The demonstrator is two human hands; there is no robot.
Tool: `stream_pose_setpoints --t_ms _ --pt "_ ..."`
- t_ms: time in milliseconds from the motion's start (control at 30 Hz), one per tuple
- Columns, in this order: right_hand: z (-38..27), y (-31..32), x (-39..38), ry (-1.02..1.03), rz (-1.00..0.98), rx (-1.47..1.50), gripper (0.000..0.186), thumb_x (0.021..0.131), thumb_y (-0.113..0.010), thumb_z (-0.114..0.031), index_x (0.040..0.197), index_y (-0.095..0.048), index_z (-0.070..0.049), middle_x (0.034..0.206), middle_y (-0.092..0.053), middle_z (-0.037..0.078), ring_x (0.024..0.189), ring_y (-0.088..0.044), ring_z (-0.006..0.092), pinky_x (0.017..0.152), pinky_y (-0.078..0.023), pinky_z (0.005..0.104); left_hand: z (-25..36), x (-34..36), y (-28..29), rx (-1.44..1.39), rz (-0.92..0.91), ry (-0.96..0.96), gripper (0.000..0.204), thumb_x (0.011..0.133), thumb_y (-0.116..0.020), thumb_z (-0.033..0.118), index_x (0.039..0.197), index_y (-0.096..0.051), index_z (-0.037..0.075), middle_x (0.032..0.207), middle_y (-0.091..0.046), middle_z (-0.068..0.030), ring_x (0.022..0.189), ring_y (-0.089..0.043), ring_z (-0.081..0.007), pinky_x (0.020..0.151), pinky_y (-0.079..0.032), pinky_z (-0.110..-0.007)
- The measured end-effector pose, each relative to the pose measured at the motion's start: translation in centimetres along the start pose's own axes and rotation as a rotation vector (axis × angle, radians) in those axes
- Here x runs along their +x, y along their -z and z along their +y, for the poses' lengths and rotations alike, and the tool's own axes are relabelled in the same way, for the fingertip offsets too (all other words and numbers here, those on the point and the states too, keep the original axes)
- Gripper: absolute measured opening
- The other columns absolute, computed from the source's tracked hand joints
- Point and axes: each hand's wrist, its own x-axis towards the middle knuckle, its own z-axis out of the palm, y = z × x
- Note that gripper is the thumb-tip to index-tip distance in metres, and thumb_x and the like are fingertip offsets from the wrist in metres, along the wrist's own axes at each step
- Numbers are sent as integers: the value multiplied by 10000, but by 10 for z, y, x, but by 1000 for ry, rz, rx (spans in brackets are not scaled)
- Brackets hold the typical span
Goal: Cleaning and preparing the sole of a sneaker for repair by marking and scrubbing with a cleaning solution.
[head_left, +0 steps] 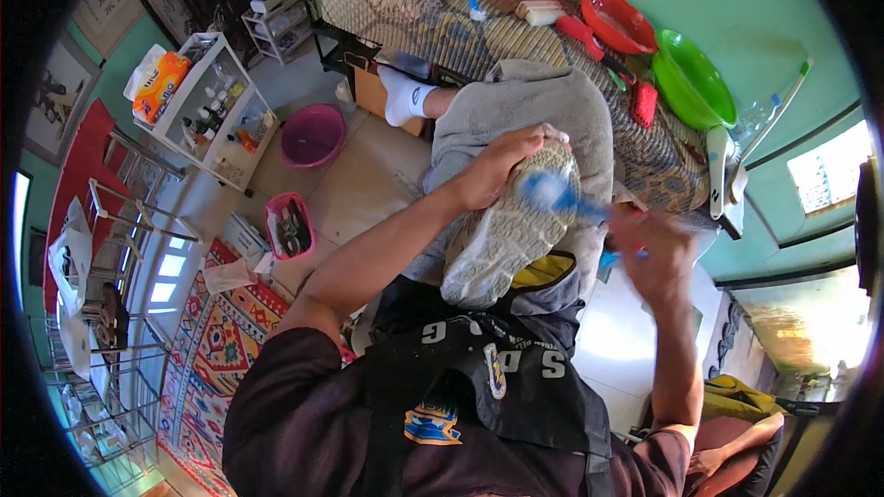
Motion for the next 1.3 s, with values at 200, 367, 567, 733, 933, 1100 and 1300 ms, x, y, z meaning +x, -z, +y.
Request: stream_pose_setpoints --t_ms 200,367,567,733,933,1100,1300 --pt "-6 6 1 262 -209 -128 102 844 -786 -221 945 -792 -229 609 -544 -32 457 -509 108 407 -404 320 0 0 -3 -301 34 138 429 1040 -397 310 1341 -507 23 1297 -593 -125 1209 -582 -207 1062 -455 -364" --pt "-3 4 -3 76 -177 -60 65 825 -795 -224 888 -787 -239 644 -612 -41 491 -579 140 435 -437 328 -9 4 -6 -227 141 30 374 1015 -400 257 1242 -565 10 1151 -634 -106 1081 -619 -176 994 -476 -336" --pt "5 4 9 44 -224 -67 121 832 -793 -279 943 -803 -234 659 -632 -31 554 -628 158 486 -483 332 -19 6 2 63 190 -120 338 1023 -385 176 1202 -605 -8 1137 -639 -90 1066 -601 -164 999 -451 -326" --pt "15 10 19 -158 -137 -59 83 855 -768 -218 929 -799 -197 772 -718 -2 583 -662 165 497 -501 338 -10 -2 4 -39 126 -8 467 1036 -419 287 1383 -483 -20 1318 -587 -153 1240 -556 -221 1097 -415 -358" --pt "37 2 0 102 -216 40 137 812 -817 -275 943 -803 -237 661 -621 -32 546 -602 157 458 -455 333 9 -16 12 -73 88 89 494 931 -523 315 1342 -475 46 1262 -578 -142 1164 -622 -245 1055 -478 -392" --pt "41 3 -11 349 -357 -18 129 809 -820 -198 935 -801 -176 706 -655 -4 563 -632 167 482 -481 320 11 -18 19 -324 61 119 545 886 -570 305 1352 -428 59 1233 -558 -155 1182 -621 -304 1003 -532 -436" --pt "39 -18 -31 57 -201 27 194 798 -832 -197 982 -801 -146 695 -658 7 552 -616 163 479 -470 329 4 -14 5 -314 241 46 399 875 -552 197 1245 -507 53 1095 -608 -108 973 -667 -211 870 -560 -350"
